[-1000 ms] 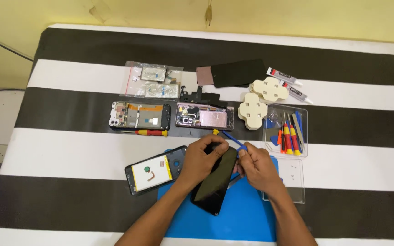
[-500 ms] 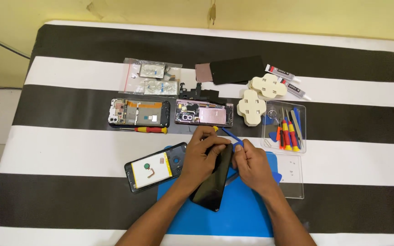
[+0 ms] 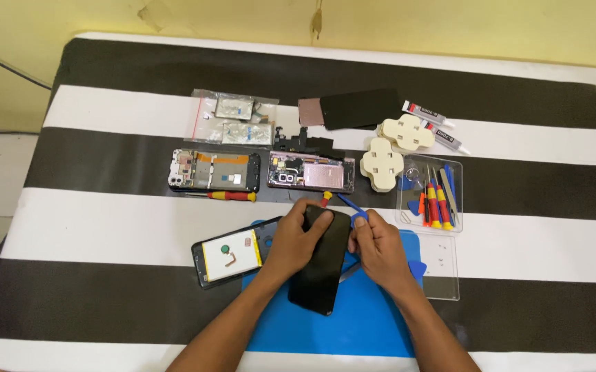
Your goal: Disassembling a mobile phone using a prying tool to access and remove internal components
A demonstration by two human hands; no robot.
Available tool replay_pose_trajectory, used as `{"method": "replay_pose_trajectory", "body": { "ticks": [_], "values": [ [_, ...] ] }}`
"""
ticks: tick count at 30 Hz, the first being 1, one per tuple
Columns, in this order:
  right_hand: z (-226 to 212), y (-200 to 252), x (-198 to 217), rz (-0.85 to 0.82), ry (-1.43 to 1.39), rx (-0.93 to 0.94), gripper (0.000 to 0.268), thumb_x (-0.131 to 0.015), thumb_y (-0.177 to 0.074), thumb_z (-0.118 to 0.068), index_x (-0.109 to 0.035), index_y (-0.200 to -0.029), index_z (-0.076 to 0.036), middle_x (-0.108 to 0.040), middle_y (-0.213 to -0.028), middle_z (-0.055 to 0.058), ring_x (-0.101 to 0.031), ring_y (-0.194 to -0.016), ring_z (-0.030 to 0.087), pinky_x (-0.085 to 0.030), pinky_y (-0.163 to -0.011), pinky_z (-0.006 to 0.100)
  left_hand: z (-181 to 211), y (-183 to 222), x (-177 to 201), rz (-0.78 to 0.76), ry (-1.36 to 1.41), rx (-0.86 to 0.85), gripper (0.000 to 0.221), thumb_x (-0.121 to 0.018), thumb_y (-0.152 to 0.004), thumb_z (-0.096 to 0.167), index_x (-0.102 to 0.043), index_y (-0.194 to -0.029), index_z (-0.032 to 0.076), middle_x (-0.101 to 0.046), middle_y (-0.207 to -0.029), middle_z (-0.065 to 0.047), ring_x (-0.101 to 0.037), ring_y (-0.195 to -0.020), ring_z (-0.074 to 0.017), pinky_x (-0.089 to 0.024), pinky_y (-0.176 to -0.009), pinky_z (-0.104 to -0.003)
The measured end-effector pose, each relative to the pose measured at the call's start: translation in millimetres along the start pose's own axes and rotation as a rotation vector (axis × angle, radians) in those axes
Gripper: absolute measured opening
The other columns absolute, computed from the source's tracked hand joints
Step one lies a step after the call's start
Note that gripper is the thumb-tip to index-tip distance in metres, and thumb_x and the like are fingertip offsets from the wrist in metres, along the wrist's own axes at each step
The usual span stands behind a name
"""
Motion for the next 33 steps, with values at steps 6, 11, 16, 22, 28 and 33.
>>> {"method": "replay_pose_trajectory", "body": {
  "ticks": [6,11,16,22,28,33],
  "values": [
    [8,8,-1,0.038,0.028,0.055,0.04,-0.042,-0.108,-0.016,-0.058,-0.072,-0.008,-0.068,-0.051,0.012,-0.055,-0.04,0.02,-0.044,-0.041,0.031,2,4,-4,0.019,0.072,0.027,0.03,-0.074,-0.097,0.031,-0.067,-0.11,0.005,-0.076,-0.088,-0.018,-0.065,-0.091,-0.018,-0.052,-0.077,-0.04],
    [11,12,-3,0.094,0.057,0.087,0.042,-0.04,-0.109,-0.017,-0.057,-0.071,-0.009,-0.067,-0.05,0.012,-0.054,-0.039,0.02,-0.043,-0.04,0.03,-7,6,-7,0.046,0.126,0.058,0.032,-0.074,-0.098,0.033,-0.067,-0.11,0.004,-0.075,-0.086,-0.016,-0.063,-0.09,-0.0167,-0.052,-0.078,-0.037],
    [17,12,-2,0.155,0.065,0.136,0.043,-0.041,-0.11,-0.016,-0.056,-0.07,-0.011,-0.064,-0.048,0.011,-0.055,-0.04,0.021,-0.046,-0.043,0.031,1,7,-6,0.06,0.164,0.068,0.035,-0.072,-0.099,0.035,-0.066,-0.109,0.003,-0.071,-0.085,-0.014,-0.059,-0.089,-0.0182,-0.05,-0.077,-0.037],
    [25,12,-3,0.151,0.033,0.129,0.043,-0.042,-0.108,-0.013,-0.054,-0.067,-0.011,-0.063,-0.047,0.009,-0.055,-0.04,0.02,-0.046,-0.044,0.031,-10,3,-6,0.042,0.109,0.086,0.038,-0.07,-0.1,0.039,-0.066,-0.11,0.003,-0.07,-0.083,-0.015,-0.061,-0.088,-0.0179,-0.051,-0.077,-0.037],
    [15,8,-5,0.092,0.009,0.118,0.045,-0.041,-0.109,-0.015,-0.055,-0.067,-0.01,-0.063,-0.046,0.01,-0.057,-0.043,0.019,-0.047,-0.047,0.032,-11,3,-8,0.02,0.088,0.058,0.035,-0.069,-0.101,0.037,-0.065,-0.112,0.005,-0.068,-0.083,-0.014,-0.058,-0.089,-0.0174,-0.048,-0.077,-0.036],
    [13,8,-5,0.034,-0.032,0.133,0.043,-0.042,-0.108,-0.015,-0.054,-0.067,-0.011,-0.065,-0.047,0.008,-0.058,-0.044,0.017,-0.048,-0.047,0.03,-9,5,-8,0.027,0.076,0.073,0.035,-0.071,-0.1,0.037,-0.066,-0.111,0.005,-0.069,-0.088,-0.016,-0.057,-0.095,-0.0181,-0.048,-0.08,-0.037]
  ]
}}
Point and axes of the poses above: each hand's wrist, its own y-axis away from the middle knuckle, its own x-axis out of the back of the hand, z = x × y, the point moved 8 cm from there along -y, towards the middle knuckle
